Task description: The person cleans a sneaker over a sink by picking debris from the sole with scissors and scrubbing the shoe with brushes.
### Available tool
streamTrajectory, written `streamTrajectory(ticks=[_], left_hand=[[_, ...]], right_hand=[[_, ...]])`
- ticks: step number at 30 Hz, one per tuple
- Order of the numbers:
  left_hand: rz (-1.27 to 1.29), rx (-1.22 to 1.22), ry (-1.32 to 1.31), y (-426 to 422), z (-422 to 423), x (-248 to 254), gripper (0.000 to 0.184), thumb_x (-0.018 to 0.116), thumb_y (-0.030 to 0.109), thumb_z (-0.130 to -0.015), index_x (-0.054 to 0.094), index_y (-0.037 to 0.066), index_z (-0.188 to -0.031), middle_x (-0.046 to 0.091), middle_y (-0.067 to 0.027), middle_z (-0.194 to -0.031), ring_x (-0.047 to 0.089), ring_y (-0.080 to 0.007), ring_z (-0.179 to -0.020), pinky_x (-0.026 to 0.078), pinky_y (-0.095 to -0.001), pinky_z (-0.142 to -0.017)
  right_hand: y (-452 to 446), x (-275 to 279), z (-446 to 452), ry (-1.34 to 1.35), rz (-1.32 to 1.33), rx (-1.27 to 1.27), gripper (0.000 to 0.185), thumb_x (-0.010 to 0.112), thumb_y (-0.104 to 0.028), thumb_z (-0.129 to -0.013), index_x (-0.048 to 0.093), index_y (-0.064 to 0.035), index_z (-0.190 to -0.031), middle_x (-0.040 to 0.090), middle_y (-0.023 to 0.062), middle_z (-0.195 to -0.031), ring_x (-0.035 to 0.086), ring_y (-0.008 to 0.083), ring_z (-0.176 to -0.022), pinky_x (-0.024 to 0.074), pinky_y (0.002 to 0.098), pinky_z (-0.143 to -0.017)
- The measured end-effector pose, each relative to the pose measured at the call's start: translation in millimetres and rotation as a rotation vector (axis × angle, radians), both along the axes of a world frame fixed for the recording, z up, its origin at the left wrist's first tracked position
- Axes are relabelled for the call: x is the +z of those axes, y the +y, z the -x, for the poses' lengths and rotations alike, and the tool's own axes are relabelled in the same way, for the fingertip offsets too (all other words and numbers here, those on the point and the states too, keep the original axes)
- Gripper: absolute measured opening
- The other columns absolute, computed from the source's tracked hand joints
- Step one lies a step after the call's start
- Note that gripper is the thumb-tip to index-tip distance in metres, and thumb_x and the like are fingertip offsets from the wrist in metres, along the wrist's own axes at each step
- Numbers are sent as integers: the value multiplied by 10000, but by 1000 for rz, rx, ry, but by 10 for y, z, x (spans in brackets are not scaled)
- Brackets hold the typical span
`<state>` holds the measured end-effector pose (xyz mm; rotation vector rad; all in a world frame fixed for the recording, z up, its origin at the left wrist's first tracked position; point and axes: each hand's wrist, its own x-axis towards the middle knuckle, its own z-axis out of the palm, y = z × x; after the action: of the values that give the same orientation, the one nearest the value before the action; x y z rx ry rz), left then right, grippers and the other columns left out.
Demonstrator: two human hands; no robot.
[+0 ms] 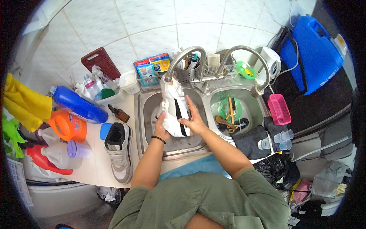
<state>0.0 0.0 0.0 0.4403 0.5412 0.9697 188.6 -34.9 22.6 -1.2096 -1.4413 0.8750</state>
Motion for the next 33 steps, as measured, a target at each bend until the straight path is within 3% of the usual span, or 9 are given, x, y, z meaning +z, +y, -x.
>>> streamTrajectory(ticks=[5,10,14,17,21,23,25,28,33], left_hand=[[-106,-67,0,-36,212,-151,651,710,323,-900,467,34,-1430,577,-105,-1390,547,-291,-1277,402,-418,-1123],[-14,-36,-186,-80,224,-140,639,600,482,-937,481,108,-1440,578,-114,-1395,543,-336,-1283,385,-493,-1129],[121,30,-194,-91,145,35,638,436,550,-962,499,123,-1431,585,-129,-1390,551,-364,-1268,377,-523,-1130],[147,69,-145,-81,144,-38,640,416,546,-966,506,109,-1425,585,-137,-1389,556,-362,-1265,389,-525,-1121],[202,98,-80,-187,125,-65,636,374,509,-992,483,79,-1447,573,-152,-1405,562,-347,-1269,423,-486,-1106],[174,56,-183,-131,158,-254,617,381,489,-988,521,60,-1409,610,-158,-1355,597,-343,-1223,456,-477,-1075],[166,71,-159,-118,170,-322,603,384,484,-988,548,57,-1382,635,-158,-1319,620,-344,-1189,479,-476,-1051],[202,86,-114,-75,155,-337,581,393,479,-989,583,57,-1340,666,-152,-1267,650,-344,-1134,509,-474,-1014],[350,81,38,-107,44,-142,663,363,554,-994,523,64,-1411,607,-168,-1353,597,-346,-1217,460,-482,-1069]], right_hand=[[278,437,190,-36,-71,-66,1132,814,-383,-770,102,-99,-1603,352,234,-1517,370,352,-1408,262,420,-1181],[541,890,522,-321,-131,-88,933,783,-526,-758,421,-73,-1489,396,306,-1479,372,426,-1403,326,468,-1143],[800,1031,740,-580,-95,-160,877,654,-644,-811,452,-108,-1476,492,330,-1385,519,465,-1253,396,483,-1092],[701,1412,689,-612,-46,-30,769,633,-597,-858,503,-102,-1432,515,281,-1396,513,457,-1268,400,496,-1076],[1083,976,409,-596,44,-102,483,596,-437,-910,635,-110,-1264,624,181,-1211,584,397,-1127,433,499,-957],[971,1141,113,-989,-114,-223,343,577,-338,-926,687,-128,-1174,655,144,-1082,613,346,-1031,442,480,-883],[978,966,-198,-1095,-427,-451,248,564,-226,-915,718,-169,-1101,645,115,-938,608,268,-940,433,439,-832],[947,768,-519,-1472,-266,-298,222,585,-206,-883,712,-156,-1058,668,96,-918,656,254,-917,446,442,-821],[1115,687,-739,-1392,-160,-143,256,589,-226,-907,617,-158,-1151,688,101,-907,701,329,-821,519,478,-684]])
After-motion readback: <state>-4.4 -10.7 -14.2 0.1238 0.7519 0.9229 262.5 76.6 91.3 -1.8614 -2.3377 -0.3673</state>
